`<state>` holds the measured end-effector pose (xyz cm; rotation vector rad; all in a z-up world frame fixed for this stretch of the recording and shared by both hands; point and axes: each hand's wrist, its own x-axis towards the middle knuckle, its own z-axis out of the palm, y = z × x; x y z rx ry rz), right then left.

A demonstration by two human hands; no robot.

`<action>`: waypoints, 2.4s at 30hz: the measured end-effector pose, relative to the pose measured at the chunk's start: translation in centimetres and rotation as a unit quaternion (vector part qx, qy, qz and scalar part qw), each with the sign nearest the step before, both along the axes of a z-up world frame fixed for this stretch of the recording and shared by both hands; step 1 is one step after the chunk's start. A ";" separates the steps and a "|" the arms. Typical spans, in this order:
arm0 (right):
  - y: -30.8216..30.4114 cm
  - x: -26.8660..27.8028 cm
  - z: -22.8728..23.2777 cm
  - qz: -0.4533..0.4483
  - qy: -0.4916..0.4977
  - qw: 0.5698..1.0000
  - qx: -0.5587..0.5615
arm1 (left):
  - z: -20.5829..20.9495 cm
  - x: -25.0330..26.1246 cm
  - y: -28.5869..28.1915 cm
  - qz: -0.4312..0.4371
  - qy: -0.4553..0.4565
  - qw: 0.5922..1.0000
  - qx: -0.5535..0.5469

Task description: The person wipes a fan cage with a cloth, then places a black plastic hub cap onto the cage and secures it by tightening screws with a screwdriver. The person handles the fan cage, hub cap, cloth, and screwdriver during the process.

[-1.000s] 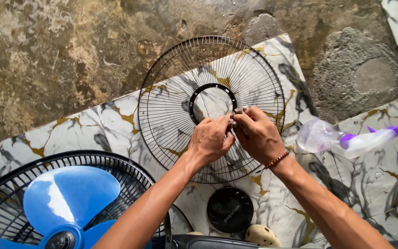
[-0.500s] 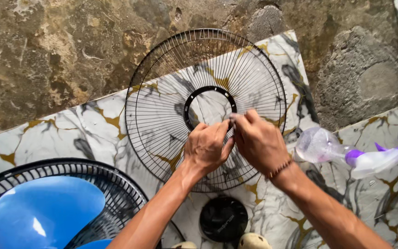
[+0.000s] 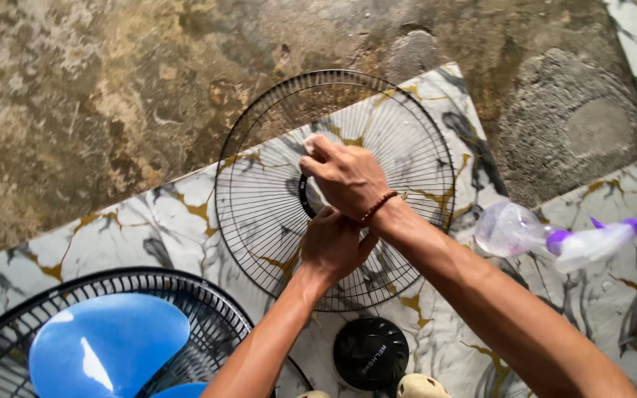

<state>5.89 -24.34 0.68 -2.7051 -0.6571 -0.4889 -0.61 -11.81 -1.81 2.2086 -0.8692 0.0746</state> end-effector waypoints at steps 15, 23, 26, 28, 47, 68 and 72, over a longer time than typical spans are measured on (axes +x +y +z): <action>-3.2 -16.6 -0.6 -0.278 0.006 0.954 0.110 | 2.9 -0.1 -4.6 0.068 0.159 0.971 0.168; -5.7 -11.9 4.8 -0.200 -0.177 0.953 0.141 | 10.0 1.2 -0.8 0.061 -0.105 0.988 0.090; -7.2 -9.0 7.7 -0.240 -0.171 0.925 0.237 | 11.9 0.9 1.6 0.037 -0.121 0.986 0.106; -8.1 -7.7 9.5 -0.275 -0.139 0.895 0.322 | 12.3 -0.4 3.1 0.007 -0.132 0.986 0.100; -8.4 -8.4 9.5 -0.249 -0.043 0.918 0.307 | 12.6 0.1 4.7 -0.048 -0.100 0.970 0.216; 7.4 -14.2 11.2 0.041 0.141 0.807 0.572 | 7.2 6.3 3.6 0.046 0.447 0.700 -0.555; 6.0 -14.5 7.2 0.101 0.274 0.842 0.454 | 2.4 7.0 6.7 -0.048 0.542 0.514 -0.663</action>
